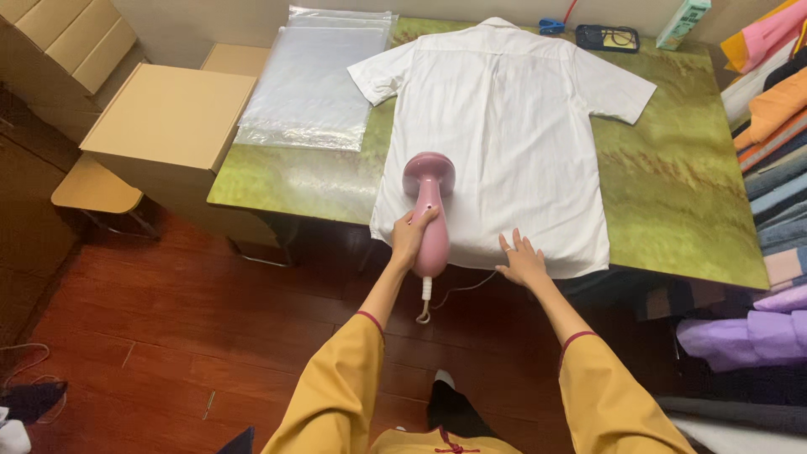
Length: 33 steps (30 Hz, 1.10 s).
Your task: The person uses a handheld garment steamer to remove wrinkles from a white short-sleeved shirt laid flat on a table. After steaming, the person folds the shirt neatly on the table.
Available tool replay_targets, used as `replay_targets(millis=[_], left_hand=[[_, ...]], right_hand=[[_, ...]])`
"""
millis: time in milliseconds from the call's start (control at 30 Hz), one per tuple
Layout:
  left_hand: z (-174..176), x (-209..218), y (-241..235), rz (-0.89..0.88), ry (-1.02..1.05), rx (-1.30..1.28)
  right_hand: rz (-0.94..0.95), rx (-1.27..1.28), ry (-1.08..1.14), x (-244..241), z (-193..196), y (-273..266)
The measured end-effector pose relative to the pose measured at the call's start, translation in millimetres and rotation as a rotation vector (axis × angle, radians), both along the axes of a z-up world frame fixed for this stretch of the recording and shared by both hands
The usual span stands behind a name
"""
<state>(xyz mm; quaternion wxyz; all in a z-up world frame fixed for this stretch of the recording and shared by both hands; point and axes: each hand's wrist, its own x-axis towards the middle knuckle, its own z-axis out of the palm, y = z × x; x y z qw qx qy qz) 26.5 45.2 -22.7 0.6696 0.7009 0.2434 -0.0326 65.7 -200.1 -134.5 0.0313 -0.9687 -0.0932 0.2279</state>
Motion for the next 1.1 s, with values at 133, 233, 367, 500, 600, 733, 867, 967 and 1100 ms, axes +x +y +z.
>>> replay_targets(millis=[133,233,367,500,600,733,867,967,1100], left_hand=[[-16,28,8,0.005,-0.011,0.039],[-7,9,13,0.010,0.003,0.032],[-4,-40,32,0.007,0.076,0.078],[5,-68,42,0.023,0.150,0.112],[-8,-46,43,0.042,0.107,0.100],[10,-8,33,0.054,0.042,0.079],[-7,18,35,0.070,-0.041,0.039],[-13,0,40,0.065,0.001,0.063],[-6,-53,44,0.060,0.058,0.082]], right_hand=[[0.006,0.044,-0.005,0,5,0],[0.007,0.046,-0.010,7,1,-2],[0.011,0.089,-0.227,18,25,19],[0.315,0.211,-0.282,30,23,55],[0.302,0.081,-0.165,25,13,68],[0.286,0.063,-0.116,18,21,70],[0.297,0.012,-0.124,23,17,68],[0.288,-0.008,-0.109,24,11,71],[0.272,-0.019,-0.099,26,5,73]])
